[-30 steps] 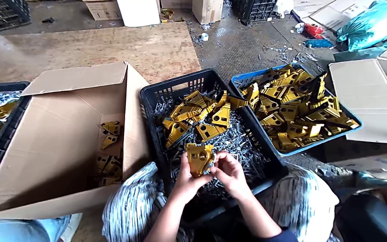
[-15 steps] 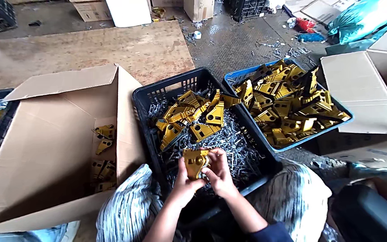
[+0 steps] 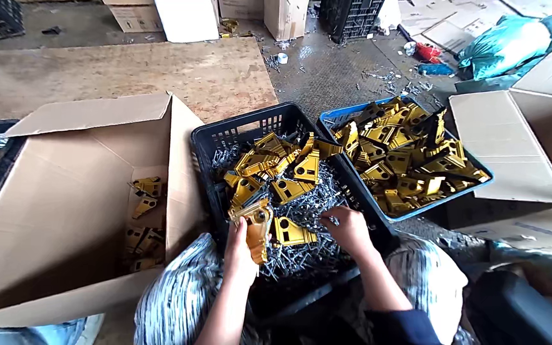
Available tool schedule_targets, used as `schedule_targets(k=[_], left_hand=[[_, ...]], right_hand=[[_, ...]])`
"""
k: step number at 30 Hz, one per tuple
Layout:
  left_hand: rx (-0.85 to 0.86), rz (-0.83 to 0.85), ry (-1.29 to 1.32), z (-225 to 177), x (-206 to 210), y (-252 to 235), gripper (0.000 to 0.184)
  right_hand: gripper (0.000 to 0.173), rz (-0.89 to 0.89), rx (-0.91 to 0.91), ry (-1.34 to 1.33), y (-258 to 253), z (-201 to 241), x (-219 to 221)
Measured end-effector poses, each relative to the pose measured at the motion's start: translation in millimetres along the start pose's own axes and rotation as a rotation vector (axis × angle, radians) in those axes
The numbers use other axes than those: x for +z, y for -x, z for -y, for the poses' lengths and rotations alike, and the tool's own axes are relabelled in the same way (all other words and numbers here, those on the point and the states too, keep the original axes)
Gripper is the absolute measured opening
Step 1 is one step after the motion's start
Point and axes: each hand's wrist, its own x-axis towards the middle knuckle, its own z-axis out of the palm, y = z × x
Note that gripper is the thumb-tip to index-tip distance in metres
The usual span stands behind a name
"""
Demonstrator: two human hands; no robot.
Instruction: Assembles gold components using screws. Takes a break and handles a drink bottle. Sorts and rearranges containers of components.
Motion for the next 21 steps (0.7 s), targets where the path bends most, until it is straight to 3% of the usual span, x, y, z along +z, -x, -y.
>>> schedule_targets(k=[2, 5, 8, 10, 15, 18, 21], left_hand=[[0.213, 0.067, -0.18, 4.9, -9.3, -2.2, 0.04], [0.507, 0.131, -0.531, 8.3, -13.5, -4.5, 0.027], [0.652, 0.163, -0.788, 11.9, -14.1, -0.6, 0.027], [0.624, 0.2, -0.807, 13.9, -12.6, 3.5, 0.028], [0.312, 0.416, -0.576, 10.7, -12.4, 8.4, 0.025], [0.259, 0.455, -0.501, 11.9, -14.8, 7.7, 0.023], [0.313, 0.433, -0.513, 12.3, -15.0, 7.9, 0.022]], right_hand=[[0.018, -0.001, 0.02, -0.251, 5.9, 8.0, -8.2], [0.008, 0.139, 0.062, -0.842, 14.5, 17.8, -13.8], [0.008, 0.096, 0.001, -1.003, 23.2, 24.6, -8.2], [0.016, 0.011, -0.132, -1.007, 26.3, 28.4, -3.2], [0.02, -0.121, -0.437, -0.925, 26.3, 41.9, 8.0], [0.018, -0.202, -0.589, -0.749, 21.7, 44.2, 14.4], [0.022, -0.23, -0.683, -0.601, 21.8, 45.7, 18.5]])
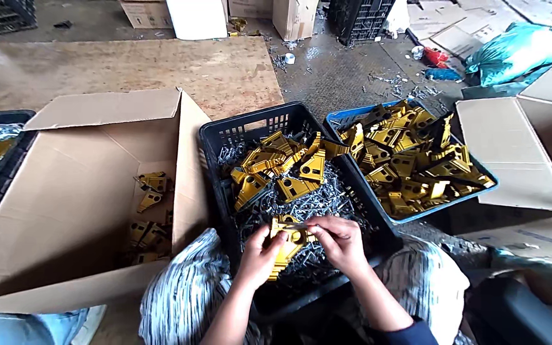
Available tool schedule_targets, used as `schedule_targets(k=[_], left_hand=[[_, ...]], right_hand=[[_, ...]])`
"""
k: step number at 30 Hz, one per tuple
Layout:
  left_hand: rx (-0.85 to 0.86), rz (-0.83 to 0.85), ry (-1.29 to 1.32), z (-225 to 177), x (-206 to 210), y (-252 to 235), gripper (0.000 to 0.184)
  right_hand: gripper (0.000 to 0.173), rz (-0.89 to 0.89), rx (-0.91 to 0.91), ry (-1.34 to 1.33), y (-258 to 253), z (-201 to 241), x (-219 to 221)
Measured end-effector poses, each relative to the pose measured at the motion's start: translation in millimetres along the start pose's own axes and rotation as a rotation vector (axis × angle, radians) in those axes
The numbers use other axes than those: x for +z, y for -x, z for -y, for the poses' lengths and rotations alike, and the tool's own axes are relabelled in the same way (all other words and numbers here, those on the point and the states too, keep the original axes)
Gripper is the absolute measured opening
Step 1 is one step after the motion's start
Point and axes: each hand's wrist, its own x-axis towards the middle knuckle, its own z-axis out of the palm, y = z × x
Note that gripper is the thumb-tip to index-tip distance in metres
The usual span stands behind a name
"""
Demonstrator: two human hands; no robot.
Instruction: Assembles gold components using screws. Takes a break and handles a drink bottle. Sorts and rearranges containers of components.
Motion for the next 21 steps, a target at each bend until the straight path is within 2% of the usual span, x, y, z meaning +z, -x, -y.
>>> schedule_targets(k=[5, 10, 16, 21], left_hand=[[0.159, -0.131, -0.193, 5.4, 7.6, -0.8, 0.019], [0.339, -0.181, -0.27, 7.1, 10.2, -0.8, 0.024], [0.422, -0.307, -0.253, 5.2, 10.7, -0.9, 0.021], [0.543, -0.427, -0.539, 2.3, 3.8, -2.5, 0.026]], right_hand=[[0.026, 0.027, -0.045, 0.2, 1.5, 5.9, 4.1], [0.026, 0.01, 0.095, 0.403, -1.8, 32.5, 6.2], [0.028, -0.018, 0.045, 0.703, 0.1, 57.2, 23.9], [0.027, -0.037, 0.028, 0.796, 6.3, 52.0, 28.2]])
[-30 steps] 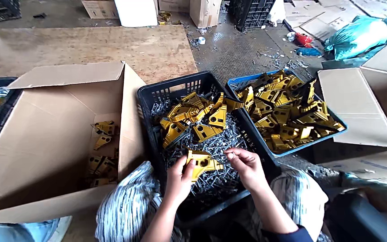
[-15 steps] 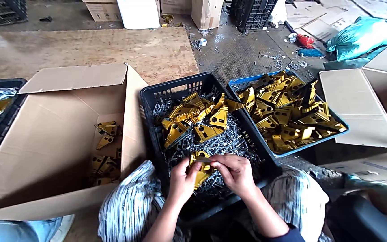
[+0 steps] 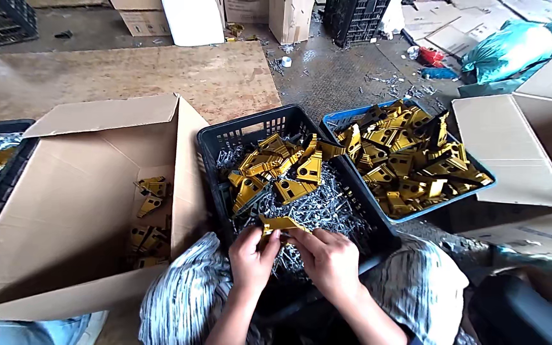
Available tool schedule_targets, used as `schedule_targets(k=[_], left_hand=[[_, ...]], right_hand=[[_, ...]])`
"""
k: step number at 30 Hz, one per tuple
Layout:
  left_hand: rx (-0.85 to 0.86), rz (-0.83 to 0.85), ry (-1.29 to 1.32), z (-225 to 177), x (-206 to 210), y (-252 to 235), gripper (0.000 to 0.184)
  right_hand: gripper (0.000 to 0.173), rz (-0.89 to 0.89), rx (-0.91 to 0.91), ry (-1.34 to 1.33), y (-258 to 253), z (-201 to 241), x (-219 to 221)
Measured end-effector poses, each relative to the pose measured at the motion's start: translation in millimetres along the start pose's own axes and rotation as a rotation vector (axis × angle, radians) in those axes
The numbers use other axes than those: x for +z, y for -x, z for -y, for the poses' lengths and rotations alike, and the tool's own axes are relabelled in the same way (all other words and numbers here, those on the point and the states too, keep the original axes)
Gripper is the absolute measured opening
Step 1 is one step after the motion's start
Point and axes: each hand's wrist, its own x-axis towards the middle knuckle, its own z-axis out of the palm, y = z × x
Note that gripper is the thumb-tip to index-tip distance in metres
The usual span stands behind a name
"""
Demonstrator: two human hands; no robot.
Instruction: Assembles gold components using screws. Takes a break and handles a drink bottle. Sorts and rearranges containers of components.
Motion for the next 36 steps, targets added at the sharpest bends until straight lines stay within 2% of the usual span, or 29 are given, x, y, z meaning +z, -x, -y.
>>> schedule_targets(k=[3, 8, 11, 14, 16, 18, 19, 22, 23, 24, 26, 28, 30, 33, 36], left_hand=[[0.057, -0.028, -0.065, 0.7, -2.3, -2.0, 0.03], [-0.127, 0.048, 0.301, -4.0, -6.3, -1.6, 0.018], [-0.254, 0.082, 0.389, -6.7, -9.7, -2.8, 0.017], [-0.293, 0.098, 0.446, -2.7, -12.2, -5.5, 0.017], [-0.302, 0.13, 0.536, -0.1, -15.2, -5.4, 0.018], [-0.309, 0.184, 0.625, 0.2, -18.4, -6.4, 0.019], [-0.33, 0.217, 0.686, -1.2, -19.4, -6.6, 0.02], [-0.424, 0.304, 0.898, -8.7, -17.1, -2.0, 0.024], [-0.461, 0.31, 0.945, -10.7, -15.1, -0.7, 0.026], [-0.505, 0.3, 0.966, -12.2, -13.7, -0.5, 0.026], [-0.596, 0.272, 0.93, -14.6, -13.9, -3.7, 0.027], [-0.672, 0.287, 0.898, -15.6, -16.9, -6.3, 0.031], [-0.744, 0.317, 0.883, -15.9, -18.1, -6.4, 0.031], [-0.82, 0.288, 0.86, -18.0, -14.9, -5.2, 0.032], [-0.822, 0.271, 0.875, -17.7, -11.2, -5.0, 0.034]], right_hand=[[0.028, -0.03, -0.042, -0.011, 1.5, -6.1, 1.2], [0.031, -0.032, -0.148, -0.231, -1.8, -32.2, 13.2], [0.036, 0.148, -0.092, -0.492, -2.8, -36.2, 15.4], [0.042, 0.333, 0.014, -0.726, -5.1, -34.7, 6.1], [0.038, 0.327, 0.058, -0.796, -4.1, -38.9, 6.8], [0.036, 0.331, 0.095, -0.995, -1.5, -43.6, 8.5], [0.041, 0.36, 0.103, -1.138, -0.1, -44.5, 9.3], [0.078, 0.416, 0.078, -1.456, 3.2, -37.7, 16.3], [0.077, 0.374, 0.041, -1.446, 2.5, -34.2, 17.6], [0.064, 0.302, -0.017, -1.369, 0.9, -31.8, 17.5], [0.037, 0.131, -0.2, -1.044, -4.2, -30.4, 13.4], [0.027, 0.016, -0.356, -0.714, -8.7, -32.1, 6.5], [0.026, 0.015, -0.414, -0.535, -12.0, -34.6, -1.7], [0.026, 0.043, -0.343, -0.598, -9.3, -36.3, 2.7], [0.03, 0.142, -0.105, -0.928, -1.5, -35.6, 12.2]])
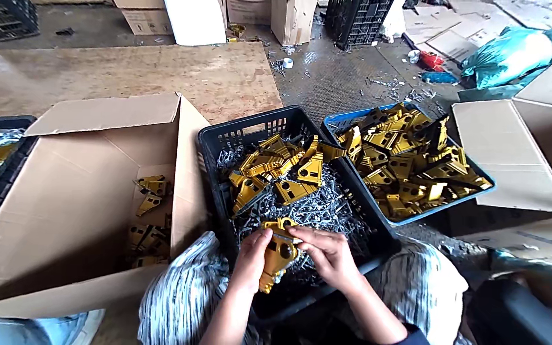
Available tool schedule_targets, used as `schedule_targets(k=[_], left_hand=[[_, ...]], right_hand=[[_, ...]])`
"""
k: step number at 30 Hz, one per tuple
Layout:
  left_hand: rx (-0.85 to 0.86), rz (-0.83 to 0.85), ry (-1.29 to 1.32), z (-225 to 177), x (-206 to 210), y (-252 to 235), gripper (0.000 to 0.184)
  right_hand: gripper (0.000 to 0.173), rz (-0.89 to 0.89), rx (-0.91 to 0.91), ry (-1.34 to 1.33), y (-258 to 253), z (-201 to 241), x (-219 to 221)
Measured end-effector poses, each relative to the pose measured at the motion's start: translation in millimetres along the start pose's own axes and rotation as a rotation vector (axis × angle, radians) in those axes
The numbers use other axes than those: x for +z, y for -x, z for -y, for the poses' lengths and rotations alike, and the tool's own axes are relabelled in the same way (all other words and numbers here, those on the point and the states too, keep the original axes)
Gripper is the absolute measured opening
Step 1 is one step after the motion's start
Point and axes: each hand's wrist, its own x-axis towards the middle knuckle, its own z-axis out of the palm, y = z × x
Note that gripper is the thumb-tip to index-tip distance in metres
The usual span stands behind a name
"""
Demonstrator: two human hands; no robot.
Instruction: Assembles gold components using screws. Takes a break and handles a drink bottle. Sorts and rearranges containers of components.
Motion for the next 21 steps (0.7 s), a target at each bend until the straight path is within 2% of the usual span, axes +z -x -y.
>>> schedule_targets(k=[3, 4, 6, 7, 10, 12, 18, 21], left_hand=[[0.046, 0.038, -0.01, 1.7, -0.5, -1.8, 0.031], [0.051, 0.054, 0.011, 2.9, 0.2, -1.3, 0.03], [0.039, 0.099, 0.086, 8.4, 1.5, 0.0, 0.029], [0.031, 0.132, 0.112, 11.8, 1.1, 0.1, 0.03], [0.01, 0.209, 0.158, 16.9, 2.6, 1.3, 0.035], [0.008, 0.24, 0.172, 19.2, 2.7, 0.7, 0.036], [0.006, 0.319, 0.194, 23.4, -4.6, -2.5, 0.038], [0.054, 0.339, 0.048, 19.9, -9.6, -6.9, 0.038]], right_hand=[[0.039, -0.062, 0.234, -0.437, 5.1, -2.4, 9.0], [0.053, -0.062, 0.292, -0.534, 6.1, -4.0, 10.8], [0.093, -0.007, 0.421, -0.739, 6.6, -3.3, 12.7], [0.106, 0.023, 0.451, -0.833, 6.4, -2.8, 14.2], [0.119, 0.006, 0.429, -0.962, 9.5, -6.0, 21.3], [0.117, -0.072, 0.399, -0.986, 10.6, -6.6, 25.3], [0.081, -0.116, 0.273, -0.903, 9.9, -7.6, 29.5], [0.084, -0.094, 0.271, -0.804, 10.7, -7.1, 23.5]])
